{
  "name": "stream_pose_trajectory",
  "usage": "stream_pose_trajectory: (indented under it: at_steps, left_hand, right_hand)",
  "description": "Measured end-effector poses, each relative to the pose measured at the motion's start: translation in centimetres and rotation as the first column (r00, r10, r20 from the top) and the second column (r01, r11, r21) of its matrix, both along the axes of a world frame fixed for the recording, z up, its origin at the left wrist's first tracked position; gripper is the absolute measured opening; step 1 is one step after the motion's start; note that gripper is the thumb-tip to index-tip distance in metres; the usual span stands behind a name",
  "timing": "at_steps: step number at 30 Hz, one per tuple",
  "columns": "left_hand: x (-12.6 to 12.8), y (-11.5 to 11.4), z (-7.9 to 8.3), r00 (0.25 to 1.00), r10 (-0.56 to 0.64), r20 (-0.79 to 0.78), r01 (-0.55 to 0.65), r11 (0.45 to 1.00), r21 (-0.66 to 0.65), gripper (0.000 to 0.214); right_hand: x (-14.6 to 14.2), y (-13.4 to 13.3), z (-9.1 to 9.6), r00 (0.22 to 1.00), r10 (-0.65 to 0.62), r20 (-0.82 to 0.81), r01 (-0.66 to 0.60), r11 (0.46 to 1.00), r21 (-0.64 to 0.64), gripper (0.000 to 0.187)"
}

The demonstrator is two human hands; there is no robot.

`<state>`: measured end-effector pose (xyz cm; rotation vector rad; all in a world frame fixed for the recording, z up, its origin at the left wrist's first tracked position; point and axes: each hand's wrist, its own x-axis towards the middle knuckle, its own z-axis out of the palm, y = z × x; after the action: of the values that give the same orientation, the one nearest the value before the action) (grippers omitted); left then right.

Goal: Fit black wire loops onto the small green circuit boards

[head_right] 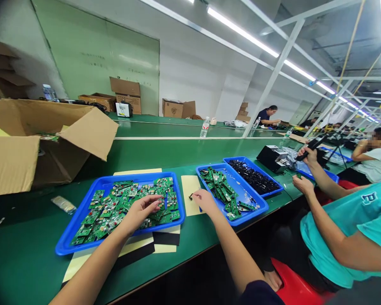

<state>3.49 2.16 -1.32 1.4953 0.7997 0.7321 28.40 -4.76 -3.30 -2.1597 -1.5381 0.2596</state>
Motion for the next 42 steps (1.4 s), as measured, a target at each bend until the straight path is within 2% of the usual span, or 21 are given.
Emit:
stream_pose_trajectory:
  at_steps: [5,13,17,21,25,28,31,36,42]
  left_hand:
    - [-0.1,0.1,-0.3,1.0,-0.001,0.002,0.001,1.0,0.008,0.05]
    - [-0.1,0.1,-0.3,0.999,-0.023,-0.025,0.024,0.998,0.066,0.045]
    - [-0.1,0.1,-0.5,0.999,-0.026,-0.025,0.028,0.997,0.071,0.043]
    - [-0.2,0.2,-0.7,1.0,-0.025,-0.007,0.025,0.997,0.066,0.043]
    - [-0.3,0.2,-0.7,1.0,-0.003,0.008,0.003,0.998,0.058,0.041]
    - [-0.4,0.2,-0.5,1.0,0.014,0.014,-0.015,0.998,0.057,0.038]
    - [-0.6,0.6,-0.5,0.999,0.045,0.023,-0.046,0.997,0.064,0.037]
    - [-1.2,1.1,-0.1,0.991,0.121,0.062,-0.125,0.99,0.062,0.037]
    - [-2.6,1.5,1.9,0.962,0.231,0.147,-0.244,0.966,0.08,0.046]
  right_hand:
    - [-1.6,0.7,-0.4,0.997,0.053,0.059,-0.048,0.996,-0.074,0.024]
    - [-2.5,0.8,1.1,0.97,0.078,0.232,-0.011,0.96,-0.279,0.022]
    - [-2.5,2.4,2.0,0.95,0.151,0.273,-0.013,0.894,-0.449,0.018]
    - [-2.4,4.6,2.8,0.94,0.213,0.265,-0.011,0.799,-0.602,0.026]
    - [-2.3,6.0,3.2,0.945,0.224,0.239,0.005,0.72,-0.693,0.028]
    - [-1.8,6.1,3.2,0.957,0.209,0.201,0.001,0.69,-0.724,0.026]
    - [-1.2,5.7,3.0,0.968,0.174,0.182,0.008,0.701,-0.713,0.028]
    - [-0.4,4.4,2.6,0.982,0.139,0.128,-0.028,0.776,-0.63,0.031]
    - [0.2,2.3,1.9,0.991,0.134,-0.004,-0.119,0.869,-0.48,0.02]
